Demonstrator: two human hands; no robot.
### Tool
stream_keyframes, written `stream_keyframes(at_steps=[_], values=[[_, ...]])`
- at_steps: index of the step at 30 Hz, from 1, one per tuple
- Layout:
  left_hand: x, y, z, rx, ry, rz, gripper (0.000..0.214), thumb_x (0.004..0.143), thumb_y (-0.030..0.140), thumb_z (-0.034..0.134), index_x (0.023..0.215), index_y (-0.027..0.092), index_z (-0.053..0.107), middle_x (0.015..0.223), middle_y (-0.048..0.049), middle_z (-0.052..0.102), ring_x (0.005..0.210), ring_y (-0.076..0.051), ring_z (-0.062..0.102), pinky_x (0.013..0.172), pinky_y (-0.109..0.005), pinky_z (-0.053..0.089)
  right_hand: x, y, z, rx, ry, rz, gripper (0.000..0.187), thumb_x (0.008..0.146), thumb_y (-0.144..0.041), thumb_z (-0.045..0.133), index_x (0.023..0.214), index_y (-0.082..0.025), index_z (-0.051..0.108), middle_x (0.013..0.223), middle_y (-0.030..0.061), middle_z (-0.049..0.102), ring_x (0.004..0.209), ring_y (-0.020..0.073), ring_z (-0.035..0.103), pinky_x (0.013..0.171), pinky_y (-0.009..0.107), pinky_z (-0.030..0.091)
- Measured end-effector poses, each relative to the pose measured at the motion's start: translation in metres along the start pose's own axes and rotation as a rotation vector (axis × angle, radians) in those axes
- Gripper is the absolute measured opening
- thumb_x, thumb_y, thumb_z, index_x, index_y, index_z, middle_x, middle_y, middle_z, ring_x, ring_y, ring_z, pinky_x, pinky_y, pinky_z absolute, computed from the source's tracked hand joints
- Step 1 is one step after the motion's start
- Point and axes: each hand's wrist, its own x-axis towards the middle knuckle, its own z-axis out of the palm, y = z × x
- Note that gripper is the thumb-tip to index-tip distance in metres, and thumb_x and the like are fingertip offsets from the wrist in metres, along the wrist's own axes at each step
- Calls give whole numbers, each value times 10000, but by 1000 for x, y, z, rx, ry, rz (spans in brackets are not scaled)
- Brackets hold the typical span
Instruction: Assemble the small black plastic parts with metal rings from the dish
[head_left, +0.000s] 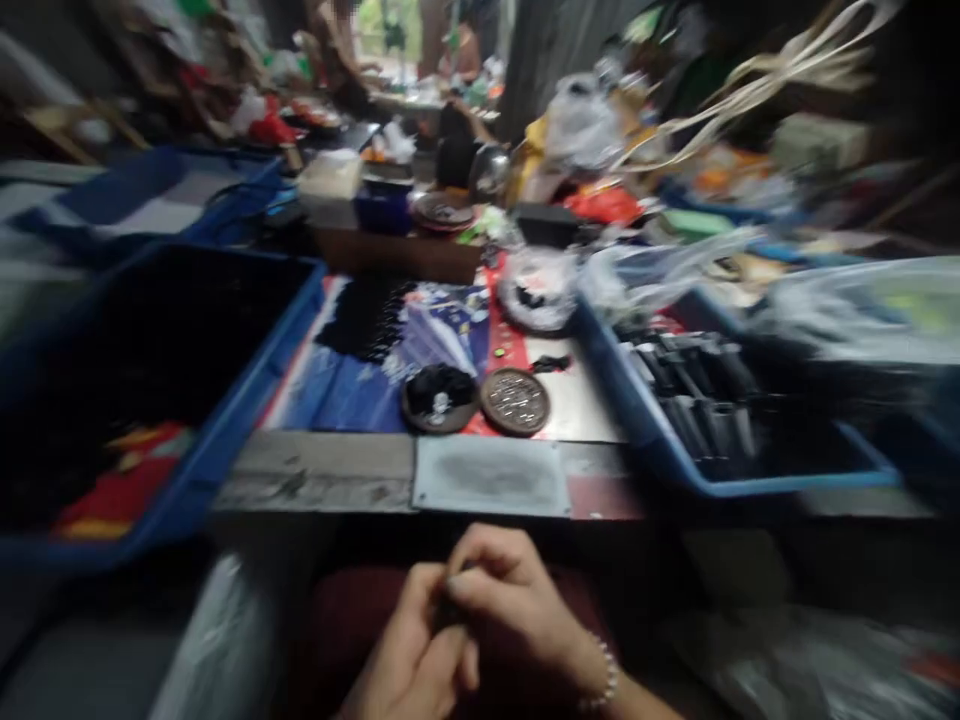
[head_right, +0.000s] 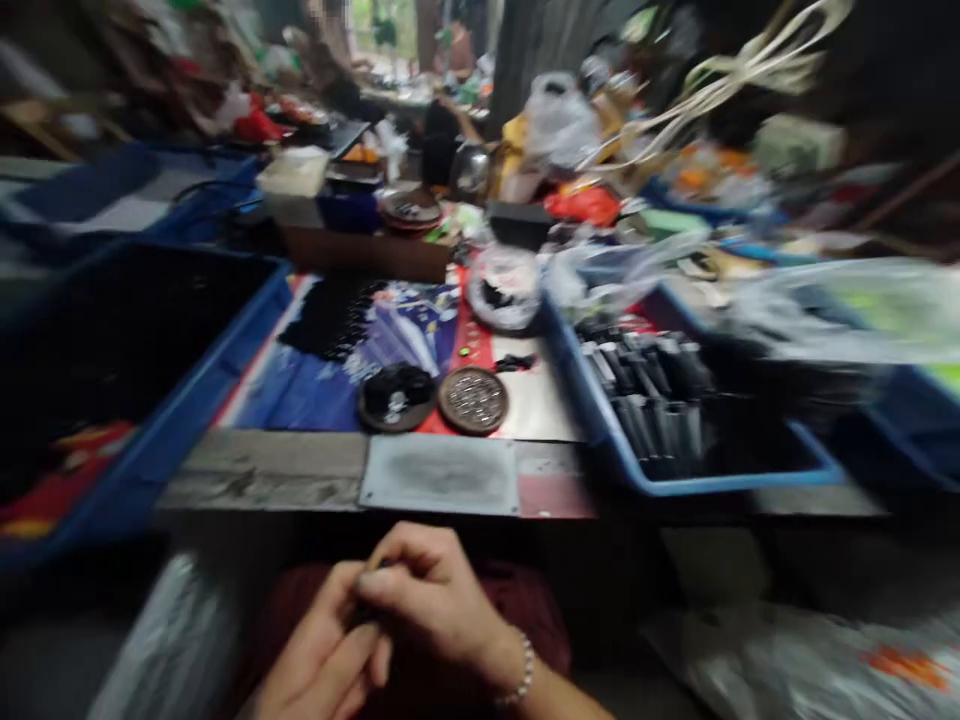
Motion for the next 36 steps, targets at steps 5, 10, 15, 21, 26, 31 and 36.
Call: stream_keyframes(at_steps=[5,10,15,21,26,31,36], values=[[-2,7,-4,-68,-197,43,297,942,454,552,1075,199,476,613,64,541,413,-54,429,422,-155,362,-5,7,-4,186,-122,145,277,823,-372,762,754,-150,611,525,-33,567,360,72,500,367,153,352],[3,8,-6,-127,-94,64,224,968,406,503,988,183,489,626,43,594,371,-36,403,372,-136,294,-6,6,-2,127,-119,152,268,863,-396,715,788,-172,586,539,-25,581,405,125,566,425,215,419],[2,8,-10,30,-39,62,220,980,407,485,959,188,492,546,87,500,369,-34,349,375,-130,273,-5,9,-4,-126,-61,127,300,841,-425,728,746,-157,631,603,9,589,536,140,551,489,238,424],[2,-2,-7,-29,-213,-17,452,971,551,434,1185,155,466,540,64,549,319,-59,373,316,-152,287,-7,8,2,-144,-12,108,307,852,-430,709,727,-165,618,572,-24,506,502,103,423,463,217,330],[-3,-4,-5,-184,-170,39,450,927,593,498,1057,162,502,498,91,467,323,-42,253,309,-170,182,-12,4,7,-310,71,-89,256,916,-397,633,774,-185,649,638,-9,547,561,116,454,511,223,362],[-13,3,-8,146,-195,56,393,983,533,413,1043,159,519,567,58,471,435,-60,368,403,-169,290,-12,0,2,-305,-128,14,276,912,-392,638,737,-178,632,601,-8,546,528,116,463,473,222,354],[-9,2,-10,-24,-177,40,417,946,565,480,1111,182,461,666,48,543,377,-41,376,351,-160,281,-14,-2,4,-270,-9,42,291,892,-418,660,730,-182,607,563,-16,543,443,116,507,425,223,354]])
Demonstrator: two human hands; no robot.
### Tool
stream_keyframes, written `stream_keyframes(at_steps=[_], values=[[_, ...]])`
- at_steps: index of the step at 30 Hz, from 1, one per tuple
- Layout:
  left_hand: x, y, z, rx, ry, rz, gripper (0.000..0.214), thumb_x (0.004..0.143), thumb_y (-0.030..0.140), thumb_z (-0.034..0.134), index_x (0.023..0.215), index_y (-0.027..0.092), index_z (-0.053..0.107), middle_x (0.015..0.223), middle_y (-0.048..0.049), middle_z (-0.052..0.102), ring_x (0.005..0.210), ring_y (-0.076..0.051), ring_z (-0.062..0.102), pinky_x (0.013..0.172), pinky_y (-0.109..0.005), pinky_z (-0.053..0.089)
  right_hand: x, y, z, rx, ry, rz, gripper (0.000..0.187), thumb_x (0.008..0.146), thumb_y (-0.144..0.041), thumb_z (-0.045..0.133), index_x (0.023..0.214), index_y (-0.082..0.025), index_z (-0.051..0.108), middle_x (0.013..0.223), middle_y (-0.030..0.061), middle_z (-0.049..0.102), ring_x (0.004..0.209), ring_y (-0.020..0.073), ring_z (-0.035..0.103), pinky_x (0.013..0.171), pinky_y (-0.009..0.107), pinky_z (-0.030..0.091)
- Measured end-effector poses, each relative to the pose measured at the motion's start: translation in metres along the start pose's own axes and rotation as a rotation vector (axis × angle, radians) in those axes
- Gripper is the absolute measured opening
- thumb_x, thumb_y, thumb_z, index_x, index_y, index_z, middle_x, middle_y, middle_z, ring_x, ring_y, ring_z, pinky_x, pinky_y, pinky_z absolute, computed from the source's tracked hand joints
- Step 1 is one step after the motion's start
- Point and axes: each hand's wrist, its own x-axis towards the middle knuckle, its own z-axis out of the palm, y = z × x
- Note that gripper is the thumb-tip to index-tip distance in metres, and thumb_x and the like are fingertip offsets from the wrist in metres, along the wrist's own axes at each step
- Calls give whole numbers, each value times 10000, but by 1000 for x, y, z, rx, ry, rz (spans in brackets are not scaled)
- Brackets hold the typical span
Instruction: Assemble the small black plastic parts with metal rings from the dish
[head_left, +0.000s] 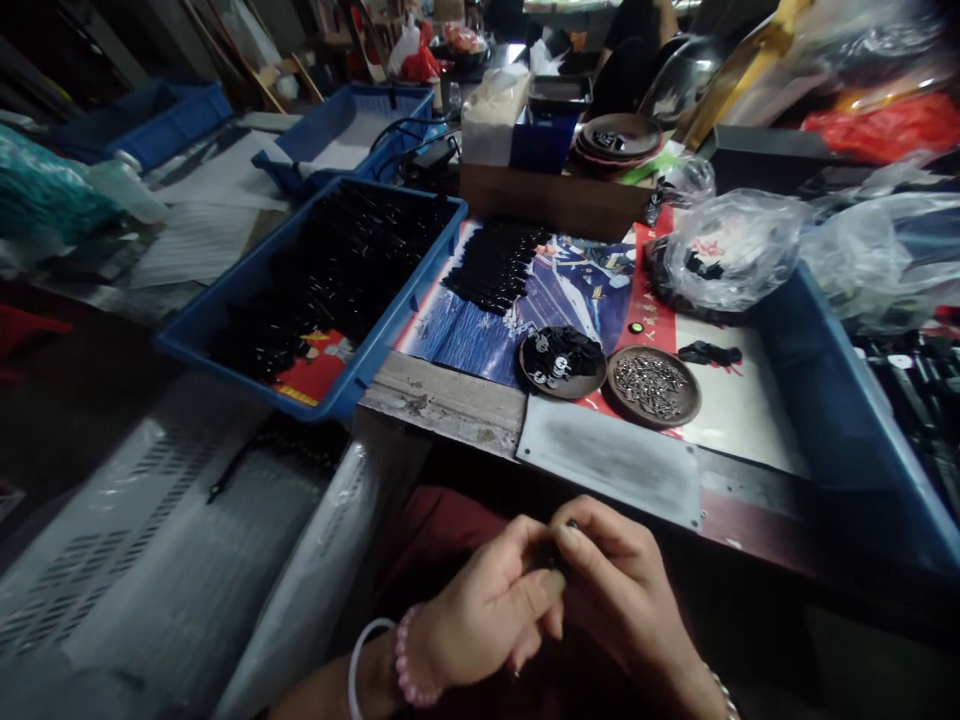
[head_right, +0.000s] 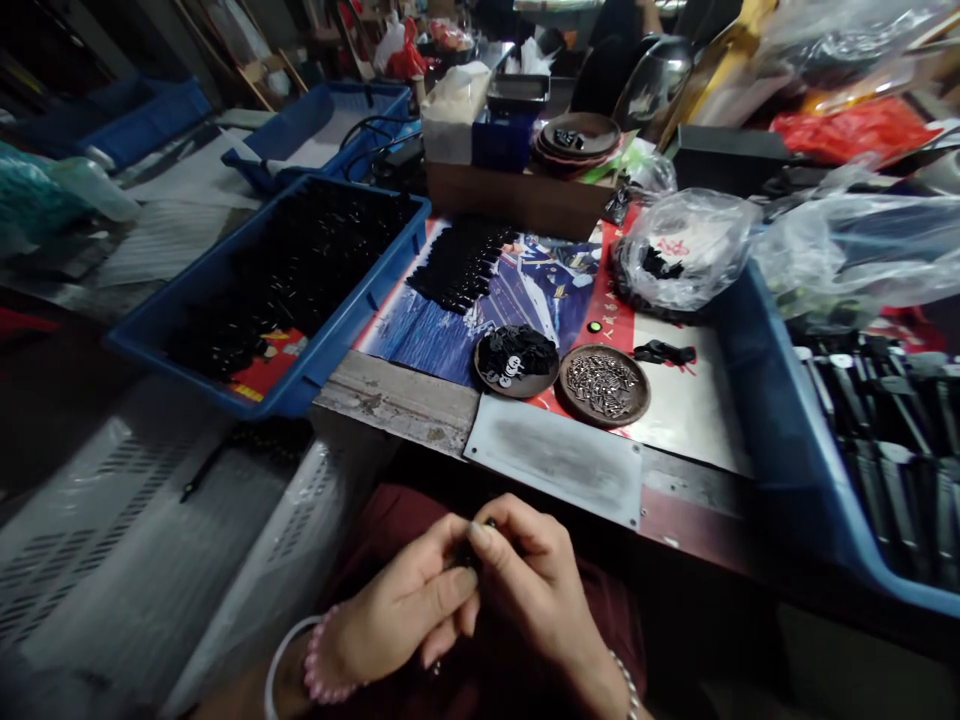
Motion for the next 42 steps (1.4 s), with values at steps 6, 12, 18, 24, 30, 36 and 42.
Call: stream_keyframes(at_steps=[6,12,18,24,30,36,42], values=[[5,0,-2,-59,38,-27,363,972,540,446,1040,186,491,570,75,508,373,-42,381,369,-139,292,5,-3,2,6,-62,7,289,900,-426,650,741,-193,587,555,-14,571,441,134,541,426,230,374],[1,-10,-2,-152,141,78,303,952,494,529,960,191,516,537,83,487,370,-35,307,368,-143,244,10,-4,7,-49,-114,-47,270,935,-419,600,774,-203,574,507,-44,497,413,100,431,402,207,313],[-1,-12,4,-109,193,62,300,975,487,488,989,189,517,578,73,470,425,-39,348,398,-143,268,7,-2,11,-122,-92,-140,268,960,-372,569,762,-192,572,547,-36,507,461,99,475,440,204,346],[4,0,-3,-15,98,80,315,989,451,463,1191,210,435,769,28,560,414,-20,364,379,-148,266,7,8,10,36,-50,-73,225,981,-379,539,828,-214,551,533,-53,521,387,118,548,386,208,345],[2,-1,-7,-84,144,80,299,968,449,500,1136,210,436,725,42,545,414,-22,334,378,-143,245,13,3,7,-129,-72,-152,217,977,-344,551,815,-205,590,503,-35,563,416,115,530,430,218,345],[10,4,-13,-133,62,15,311,935,390,551,1142,190,435,737,27,598,383,-24,402,363,-131,277,19,6,3,-28,-82,-65,235,971,-361,563,807,-193,571,535,-39,557,418,116,549,419,210,349],[19,7,-16,-102,120,20,201,964,334,491,1070,165,514,702,21,612,419,-38,454,413,-140,332,25,3,1,-22,-119,-55,216,985,-342,545,820,-203,553,529,-54,558,414,112,564,429,201,373]])
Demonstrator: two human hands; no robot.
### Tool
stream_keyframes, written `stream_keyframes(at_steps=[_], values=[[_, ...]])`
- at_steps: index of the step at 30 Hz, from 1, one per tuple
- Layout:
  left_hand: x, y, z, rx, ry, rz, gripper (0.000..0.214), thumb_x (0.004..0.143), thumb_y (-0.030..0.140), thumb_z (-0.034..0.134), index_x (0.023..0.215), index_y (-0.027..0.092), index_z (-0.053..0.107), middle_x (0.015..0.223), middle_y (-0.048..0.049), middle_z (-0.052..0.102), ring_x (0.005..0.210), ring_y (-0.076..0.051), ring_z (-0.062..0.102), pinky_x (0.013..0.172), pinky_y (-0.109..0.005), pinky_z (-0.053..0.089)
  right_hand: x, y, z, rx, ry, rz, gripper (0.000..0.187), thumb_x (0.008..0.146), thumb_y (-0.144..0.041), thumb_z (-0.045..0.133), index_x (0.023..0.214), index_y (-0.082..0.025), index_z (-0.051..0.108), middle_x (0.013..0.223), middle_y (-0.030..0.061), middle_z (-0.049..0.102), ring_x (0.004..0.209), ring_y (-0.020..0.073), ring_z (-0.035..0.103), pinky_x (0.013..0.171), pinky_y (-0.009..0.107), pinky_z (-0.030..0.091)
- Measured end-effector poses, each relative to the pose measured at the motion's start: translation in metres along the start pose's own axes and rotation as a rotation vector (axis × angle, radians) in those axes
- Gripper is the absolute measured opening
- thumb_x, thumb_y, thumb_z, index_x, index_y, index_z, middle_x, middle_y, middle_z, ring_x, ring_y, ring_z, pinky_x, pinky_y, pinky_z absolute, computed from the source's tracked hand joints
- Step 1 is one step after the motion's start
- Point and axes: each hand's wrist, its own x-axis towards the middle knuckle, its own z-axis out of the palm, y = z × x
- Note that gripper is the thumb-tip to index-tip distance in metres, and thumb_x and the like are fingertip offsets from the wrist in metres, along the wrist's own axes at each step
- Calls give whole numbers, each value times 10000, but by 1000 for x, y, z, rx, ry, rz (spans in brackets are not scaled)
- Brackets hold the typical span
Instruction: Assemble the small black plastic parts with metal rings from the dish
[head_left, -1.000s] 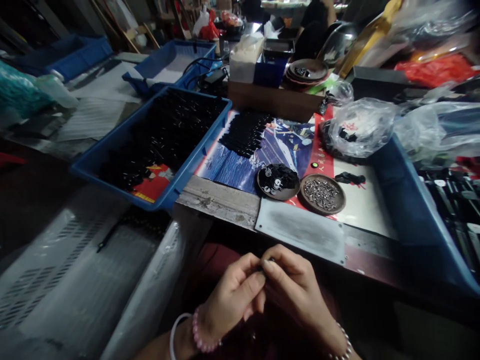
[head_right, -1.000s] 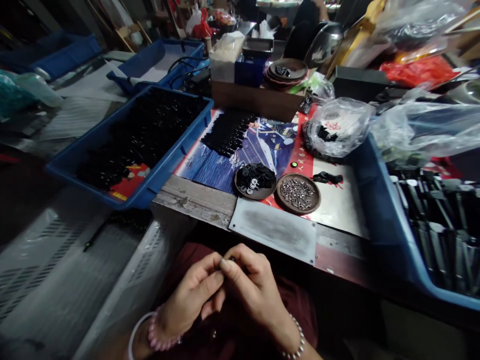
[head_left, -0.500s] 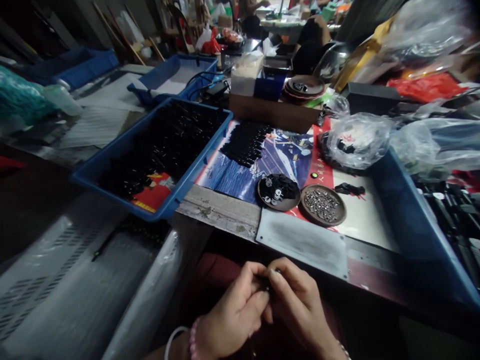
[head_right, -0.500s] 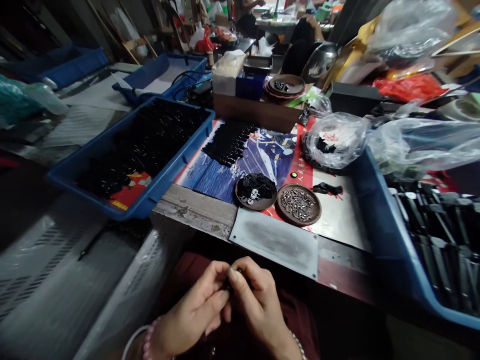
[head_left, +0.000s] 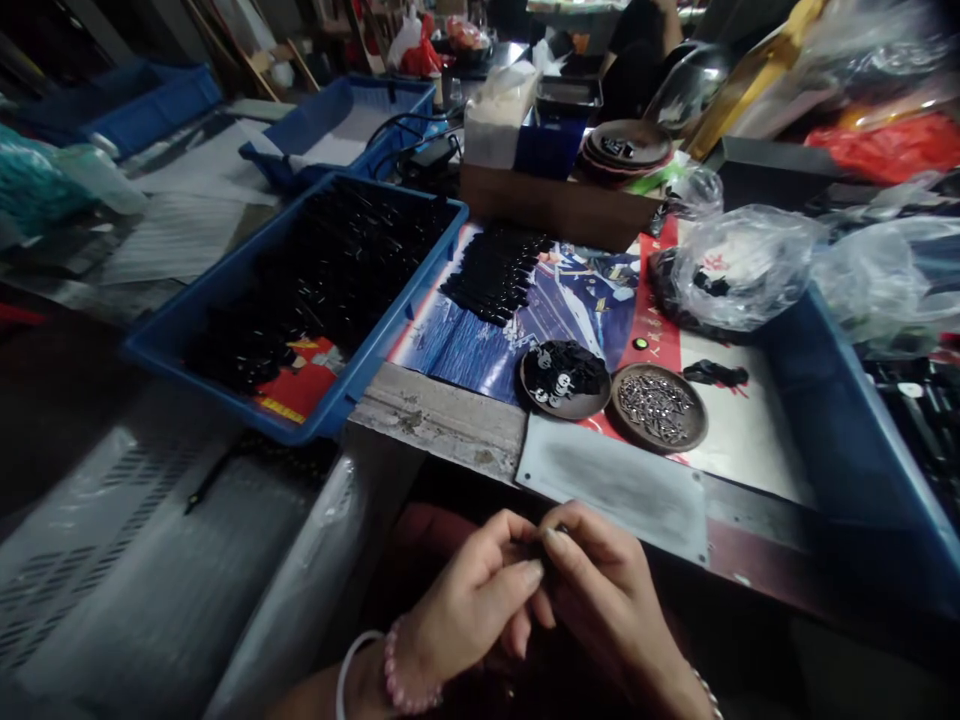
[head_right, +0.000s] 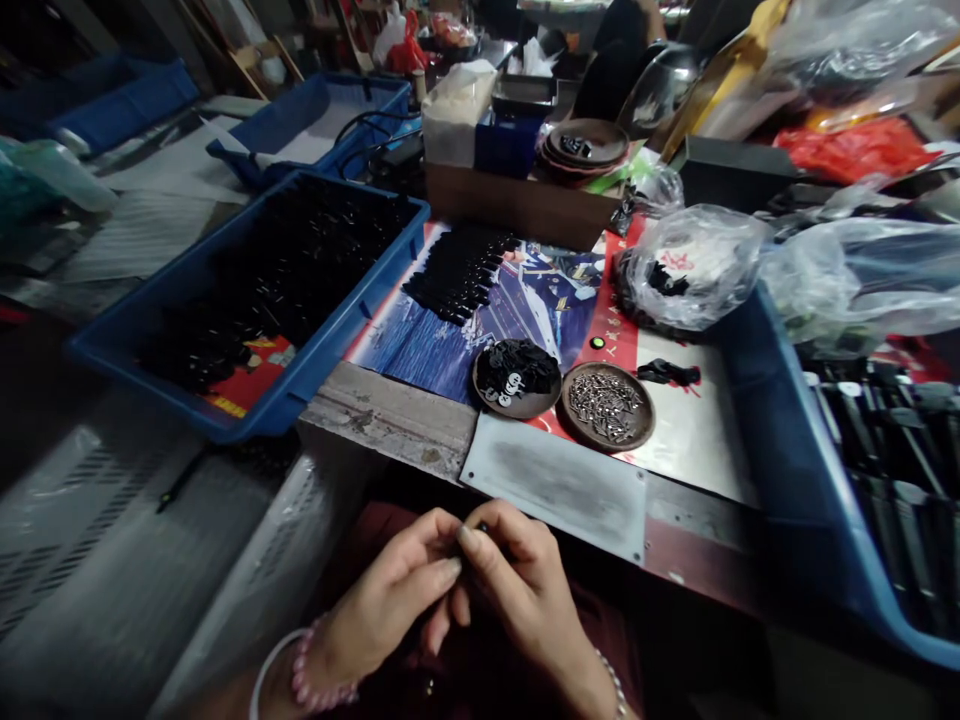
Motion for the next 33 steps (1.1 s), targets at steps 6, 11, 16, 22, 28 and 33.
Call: stream_keyframes(at_steps=[6,11,16,22,28,33], values=[[4,3,-3,230,111,32,136,959,252,447,1030,171,530,607,60,515,483,-75,484,491,-173,390,7,6,0,-143,87,-39,227,962,-349,573,799,-191,581,597,-37,536,500,105,496,472,202,391],[5,2,-6,180,106,46,148,954,299,481,1010,173,534,690,42,546,481,-60,462,470,-171,373,10,5,2,-224,93,-81,222,951,-328,592,777,-190,600,627,-32,551,541,106,501,496,195,393],[7,1,-14,172,99,47,229,958,396,521,1002,172,542,693,42,554,484,-56,456,462,-166,367,13,4,8,-195,61,-44,223,972,-332,562,797,-194,578,597,-40,576,510,105,528,491,191,412],[2,4,-24,235,121,86,169,966,332,517,1000,178,581,709,33,590,569,-77,501,509,-168,388,17,4,13,-445,57,-156,213,985,-296,537,796,-202,567,634,-33,569,546,111,529,524,199,430],[-11,3,-40,272,100,100,317,942,255,529,1258,235,541,995,-49,692,860,-168,656,706,-227,511,26,-19,9,-1024,-265,-466,249,1000,-225,482,1233,-196,564,1163,122,630,953,204,624,807,306,529],[-16,0,-63,299,82,93,495,919,236,544,1403,260,448,1212,-99,669,1086,-225,645,913,-298,517,40,-18,20,-1359,-443,-723,161,989,-283,518,1071,-178,610,861,39,691,671,187,589,557,292,454]])
